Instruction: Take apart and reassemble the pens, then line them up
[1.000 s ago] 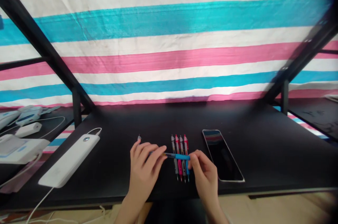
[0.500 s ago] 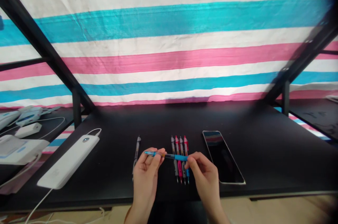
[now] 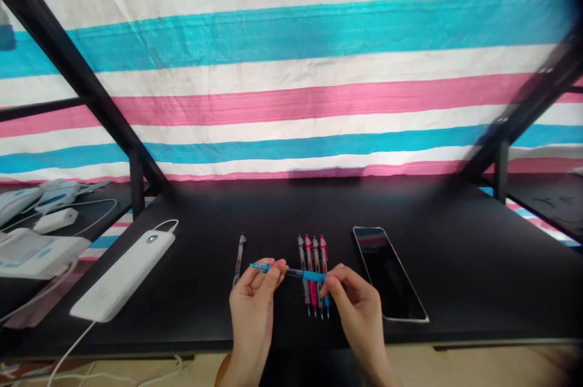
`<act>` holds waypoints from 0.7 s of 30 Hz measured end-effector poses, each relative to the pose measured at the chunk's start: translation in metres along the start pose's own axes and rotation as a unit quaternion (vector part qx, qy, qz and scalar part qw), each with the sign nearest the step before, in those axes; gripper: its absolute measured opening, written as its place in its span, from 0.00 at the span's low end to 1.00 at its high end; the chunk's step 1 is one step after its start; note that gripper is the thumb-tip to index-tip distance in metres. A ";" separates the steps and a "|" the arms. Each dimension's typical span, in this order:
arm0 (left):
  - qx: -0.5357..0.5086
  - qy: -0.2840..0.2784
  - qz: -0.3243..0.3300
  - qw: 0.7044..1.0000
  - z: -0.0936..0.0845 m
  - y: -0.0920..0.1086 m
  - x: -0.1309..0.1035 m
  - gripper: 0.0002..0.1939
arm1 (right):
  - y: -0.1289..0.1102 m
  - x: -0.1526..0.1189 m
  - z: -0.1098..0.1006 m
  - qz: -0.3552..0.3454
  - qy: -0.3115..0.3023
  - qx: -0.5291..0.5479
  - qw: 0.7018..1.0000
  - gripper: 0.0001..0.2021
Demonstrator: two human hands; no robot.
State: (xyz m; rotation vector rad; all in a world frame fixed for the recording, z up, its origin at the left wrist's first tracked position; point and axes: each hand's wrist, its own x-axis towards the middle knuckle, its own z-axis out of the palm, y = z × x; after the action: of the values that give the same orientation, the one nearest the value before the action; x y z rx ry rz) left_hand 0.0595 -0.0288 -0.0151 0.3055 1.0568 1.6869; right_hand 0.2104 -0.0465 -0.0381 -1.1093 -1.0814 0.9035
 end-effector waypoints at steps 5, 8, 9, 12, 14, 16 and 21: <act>-0.005 0.006 0.010 1.000 0.000 -0.002 0.003 0.22 | 0.007 -0.002 0.003 0.025 0.020 0.022 0.999 0.08; -0.008 0.002 0.013 1.000 0.000 -0.003 0.005 0.22 | 0.008 -0.004 0.005 0.037 0.027 0.026 0.999 0.08; -0.010 0.000 0.013 1.000 -0.001 -0.004 0.005 0.22 | 0.008 -0.004 0.005 0.038 0.028 0.027 0.999 0.09; -0.016 -0.005 0.018 1.000 -0.003 -0.004 0.005 0.21 | 0.006 -0.003 0.003 0.044 0.025 0.029 0.998 0.14; -0.019 -0.012 0.021 1.000 -0.005 -0.005 0.005 0.21 | 0.004 -0.001 0.002 0.052 0.023 0.021 0.998 0.14; -0.017 -0.021 0.023 0.999 -0.006 -0.005 0.004 0.21 | 0.004 0.000 0.000 0.056 0.015 0.004 0.998 0.19; -0.010 -0.029 0.029 0.999 -0.007 -0.004 0.005 0.20 | 0.004 0.002 0.001 0.051 0.019 0.016 0.998 0.13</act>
State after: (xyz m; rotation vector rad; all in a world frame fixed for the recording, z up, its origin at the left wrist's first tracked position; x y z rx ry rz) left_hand 0.0559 -0.0280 -0.0239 0.3734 0.9971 1.7287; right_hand 0.2096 -0.0437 -0.0418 -1.1597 -0.9842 0.9734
